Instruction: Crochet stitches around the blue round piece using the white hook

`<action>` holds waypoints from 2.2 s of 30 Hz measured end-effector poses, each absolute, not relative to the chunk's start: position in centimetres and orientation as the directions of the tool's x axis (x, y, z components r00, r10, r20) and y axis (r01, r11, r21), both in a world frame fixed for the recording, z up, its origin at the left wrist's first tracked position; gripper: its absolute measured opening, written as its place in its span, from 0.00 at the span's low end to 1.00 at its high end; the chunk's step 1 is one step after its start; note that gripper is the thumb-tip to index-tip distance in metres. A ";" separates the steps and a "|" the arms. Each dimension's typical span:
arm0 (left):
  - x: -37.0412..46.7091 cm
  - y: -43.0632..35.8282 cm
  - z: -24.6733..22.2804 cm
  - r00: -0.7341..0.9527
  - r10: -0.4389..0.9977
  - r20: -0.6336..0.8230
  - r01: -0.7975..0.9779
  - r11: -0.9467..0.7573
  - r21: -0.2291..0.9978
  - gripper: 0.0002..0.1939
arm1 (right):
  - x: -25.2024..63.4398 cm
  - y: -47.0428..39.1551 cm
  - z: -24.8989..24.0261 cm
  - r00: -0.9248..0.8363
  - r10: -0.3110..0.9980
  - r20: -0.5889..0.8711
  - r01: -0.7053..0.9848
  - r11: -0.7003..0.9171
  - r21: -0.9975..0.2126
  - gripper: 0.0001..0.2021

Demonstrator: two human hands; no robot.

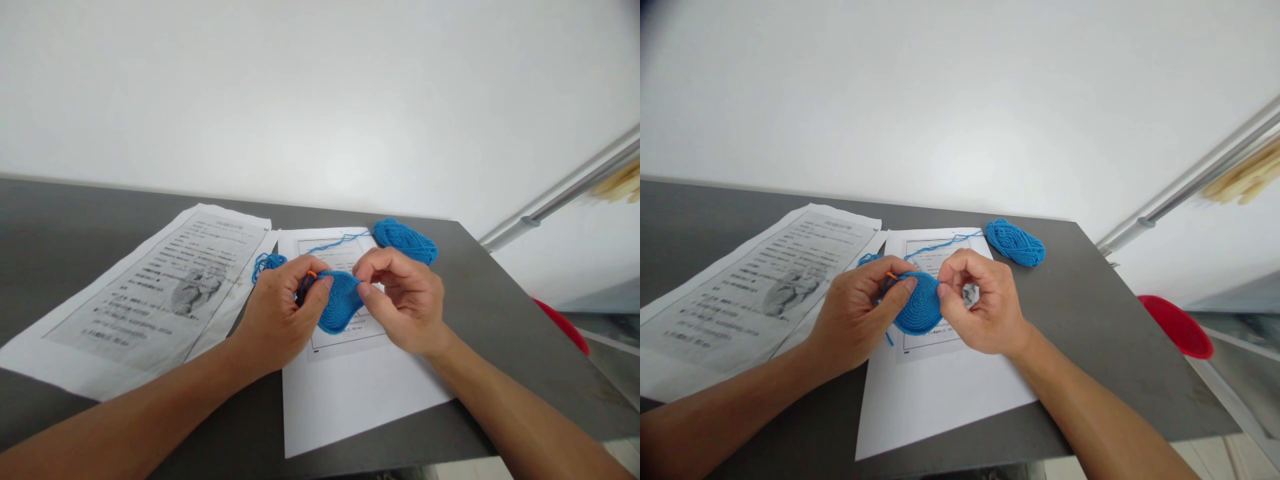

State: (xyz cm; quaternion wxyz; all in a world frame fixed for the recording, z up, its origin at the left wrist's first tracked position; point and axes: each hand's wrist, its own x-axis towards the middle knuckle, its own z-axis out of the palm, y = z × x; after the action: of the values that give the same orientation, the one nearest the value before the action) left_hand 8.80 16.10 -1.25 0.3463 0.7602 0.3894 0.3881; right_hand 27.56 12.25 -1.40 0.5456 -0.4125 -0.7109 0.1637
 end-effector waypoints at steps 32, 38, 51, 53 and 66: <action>8.8 16.0 -1.2 0.395 0.818 0.419 0.346 -0.555 0.756 0.10 | 27.7 12.5 -1.6 -0.106 0.740 0.664 0.395 0.644 -0.655 0.08; 8.8 15.9 -1.2 0.397 0.808 0.435 0.354 -0.572 0.740 0.10 | 27.8 12.4 -1.8 -0.110 0.740 0.663 0.392 0.646 -0.655 0.07; 8.8 15.9 -1.2 0.410 0.786 0.463 0.353 -0.605 0.714 0.10 | 28.0 12.6 -1.9 -0.121 0.721 0.682 0.404 0.664 -0.629 0.09; 8.8 15.9 -1.1 0.412 0.788 0.458 0.354 -0.602 0.716 0.10 | 28.0 12.6 -1.9 -0.127 0.719 0.683 0.403 0.667 -0.627 0.10; 8.8 15.9 -1.2 0.422 0.785 0.454 0.370 -0.606 0.704 0.10 | 27.8 12.4 -1.8 -0.109 0.746 0.657 0.401 0.638 -0.657 0.07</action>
State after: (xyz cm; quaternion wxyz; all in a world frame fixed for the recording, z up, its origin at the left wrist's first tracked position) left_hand 8.82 15.93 -1.21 0.2596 0.8022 0.3599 0.3994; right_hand 27.82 12.41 -1.84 0.5386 -0.3940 -0.7274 0.1601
